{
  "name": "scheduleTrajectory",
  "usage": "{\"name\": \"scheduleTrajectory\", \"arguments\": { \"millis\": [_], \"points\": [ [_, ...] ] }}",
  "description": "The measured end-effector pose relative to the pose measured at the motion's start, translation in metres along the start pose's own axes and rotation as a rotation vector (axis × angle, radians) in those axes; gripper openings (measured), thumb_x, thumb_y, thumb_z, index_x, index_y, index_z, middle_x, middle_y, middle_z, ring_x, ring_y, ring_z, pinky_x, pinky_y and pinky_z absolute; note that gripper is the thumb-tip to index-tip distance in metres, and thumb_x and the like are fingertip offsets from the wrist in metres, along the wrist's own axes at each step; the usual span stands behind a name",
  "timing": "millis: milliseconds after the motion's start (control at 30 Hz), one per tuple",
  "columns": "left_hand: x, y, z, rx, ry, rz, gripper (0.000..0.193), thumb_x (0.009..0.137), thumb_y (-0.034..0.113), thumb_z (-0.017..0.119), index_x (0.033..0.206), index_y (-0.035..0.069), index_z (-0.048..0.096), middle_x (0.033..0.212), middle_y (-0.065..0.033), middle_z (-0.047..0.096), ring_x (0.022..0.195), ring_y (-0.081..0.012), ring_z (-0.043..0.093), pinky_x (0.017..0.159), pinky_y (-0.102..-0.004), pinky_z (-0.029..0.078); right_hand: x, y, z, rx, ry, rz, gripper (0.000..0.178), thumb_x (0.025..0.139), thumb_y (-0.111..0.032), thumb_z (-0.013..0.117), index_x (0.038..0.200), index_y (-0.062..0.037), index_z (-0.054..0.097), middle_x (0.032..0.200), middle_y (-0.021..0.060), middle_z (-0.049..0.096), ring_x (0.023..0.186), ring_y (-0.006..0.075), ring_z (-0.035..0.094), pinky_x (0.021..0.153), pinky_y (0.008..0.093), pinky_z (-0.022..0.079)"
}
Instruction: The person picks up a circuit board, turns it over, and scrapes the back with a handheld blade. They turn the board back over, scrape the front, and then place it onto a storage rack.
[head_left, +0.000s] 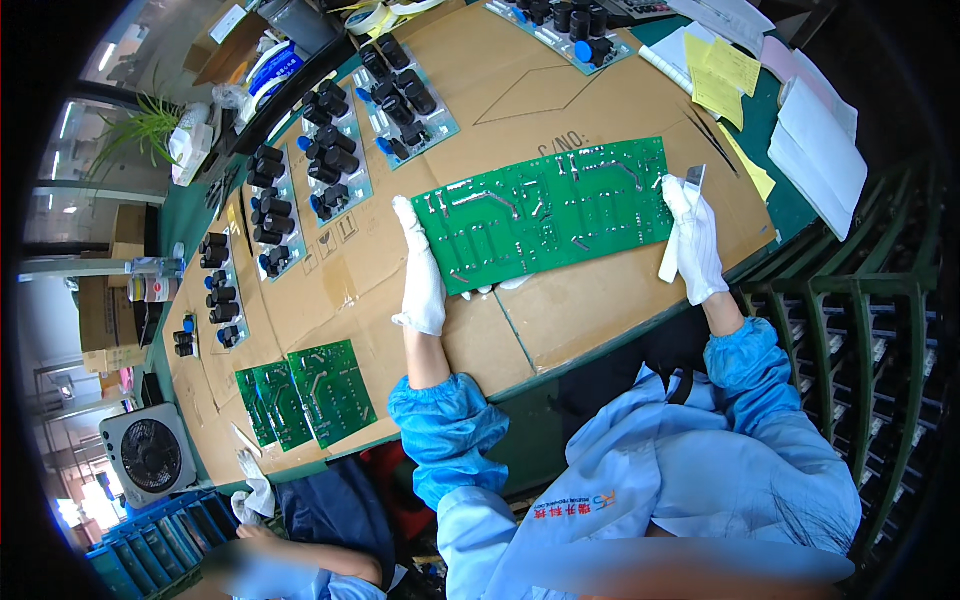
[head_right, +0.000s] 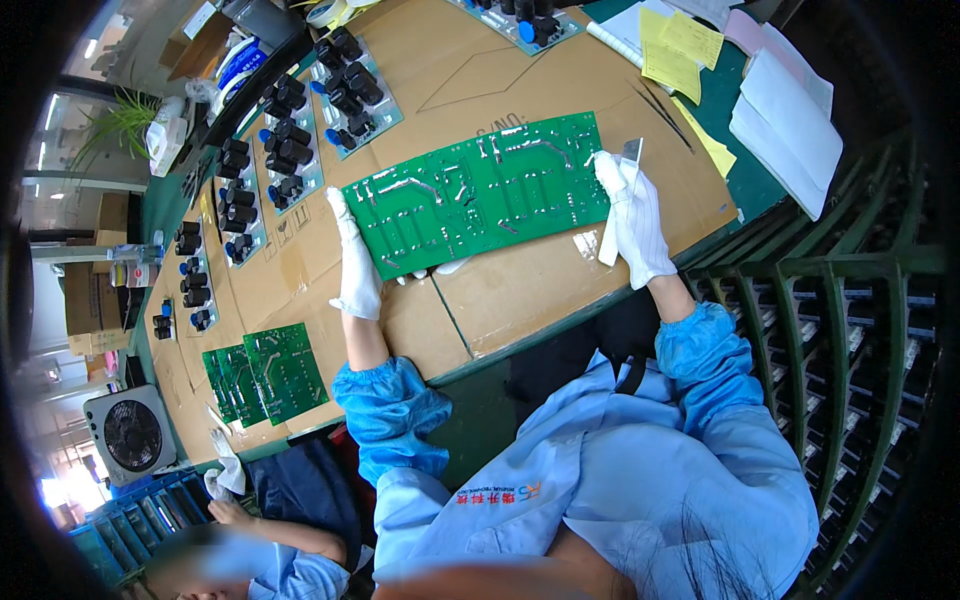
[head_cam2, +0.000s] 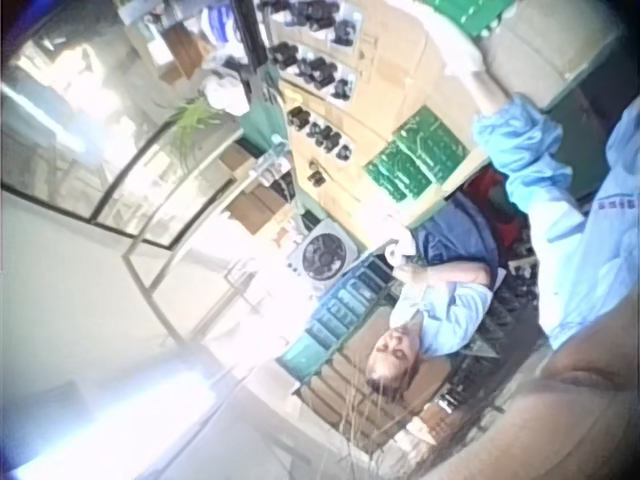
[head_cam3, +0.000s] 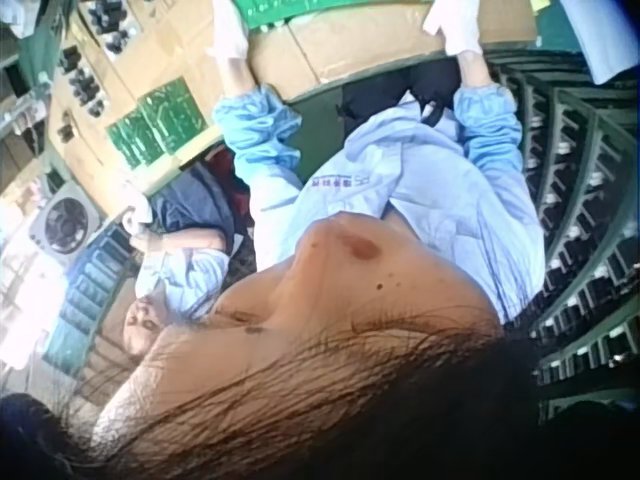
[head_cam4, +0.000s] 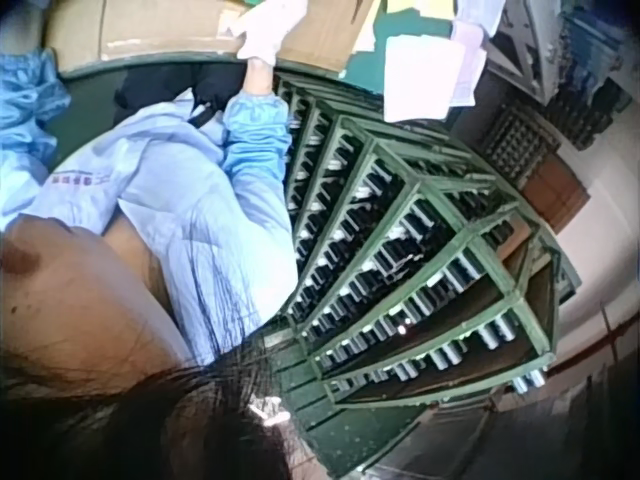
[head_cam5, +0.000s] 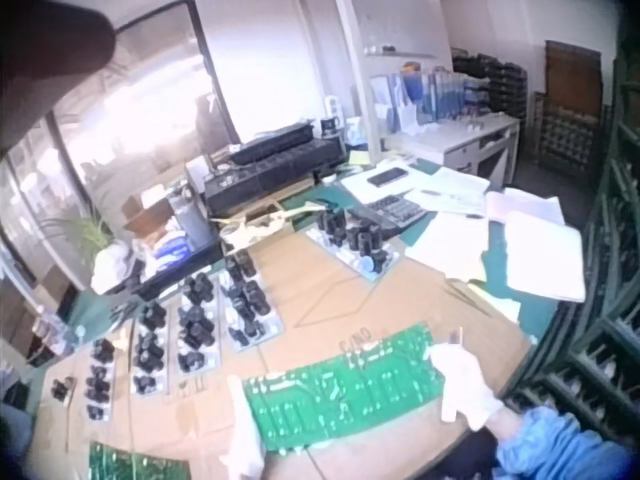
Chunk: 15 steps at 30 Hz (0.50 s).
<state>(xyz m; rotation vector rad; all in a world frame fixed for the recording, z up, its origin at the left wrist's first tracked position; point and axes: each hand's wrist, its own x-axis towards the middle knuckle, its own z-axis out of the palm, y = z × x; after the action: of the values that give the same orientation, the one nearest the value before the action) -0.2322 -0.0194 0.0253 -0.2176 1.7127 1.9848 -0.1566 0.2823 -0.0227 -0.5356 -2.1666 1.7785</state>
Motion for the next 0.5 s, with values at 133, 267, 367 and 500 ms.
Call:
{"name": "scheduleTrajectory", "arguments": {
  "millis": [133, 267, 367, 500],
  "points": [
    [0.0013, -0.0015, -0.0001, 0.025, 0.016, -0.012, 0.091, 0.083, 0.084, 0.022, 0.112, 0.005, 0.058, 0.071, -0.0126, 0.066, 0.043, -0.0233, 0.060, 0.031, -0.0264, 0.041, -0.0005, 0.0041, -0.0005, -0.062, -0.026, -0.036, 0.044, 0.099, -0.037, 0.050, 0.115, 0.0029, 0.059, 0.103, 0.0048, 0.060, 0.095, 0.0124, 0.053, 0.087, 0.0271, 0.042],
    [-0.0004, 0.0012, 0.0030, 0.048, 0.022, -0.017, 0.093, 0.083, 0.084, 0.020, 0.110, 0.004, 0.059, 0.067, -0.0119, 0.065, 0.042, -0.0217, 0.059, 0.030, -0.0249, 0.039, -0.0001, 0.0094, 0.0023, -0.013, -0.017, -0.058, 0.041, 0.099, -0.035, 0.052, 0.114, 0.0026, 0.060, 0.100, 0.0046, 0.061, 0.093, 0.0116, 0.053, 0.085, 0.0264, 0.043],
    [-0.0043, 0.0041, 0.0082, 0.112, 0.062, -0.021, 0.099, 0.080, 0.087, 0.012, 0.105, 0.005, 0.061, 0.065, -0.0113, 0.065, 0.042, -0.0186, 0.057, 0.033, -0.0242, 0.040, -0.0004, 0.0075, 0.0035, -0.015, -0.002, -0.045, 0.040, 0.099, -0.034, 0.052, 0.114, 0.0029, 0.060, 0.099, 0.0042, 0.060, 0.091, 0.0111, 0.053, 0.084, 0.0261, 0.043],
    [0.0012, -0.0040, 0.0006, 0.073, 0.015, 0.008, 0.098, 0.082, 0.085, 0.016, 0.109, 0.002, 0.060, 0.067, -0.0127, 0.066, 0.042, -0.0207, 0.059, 0.030, -0.0241, 0.039, -0.0013, 0.0047, 0.0050, -0.010, 0.030, -0.052, 0.041, 0.099, -0.033, 0.052, 0.114, 0.0042, 0.060, 0.097, 0.0034, 0.060, 0.090, 0.0104, 0.052, 0.082, 0.0260, 0.043]
  ]
}}
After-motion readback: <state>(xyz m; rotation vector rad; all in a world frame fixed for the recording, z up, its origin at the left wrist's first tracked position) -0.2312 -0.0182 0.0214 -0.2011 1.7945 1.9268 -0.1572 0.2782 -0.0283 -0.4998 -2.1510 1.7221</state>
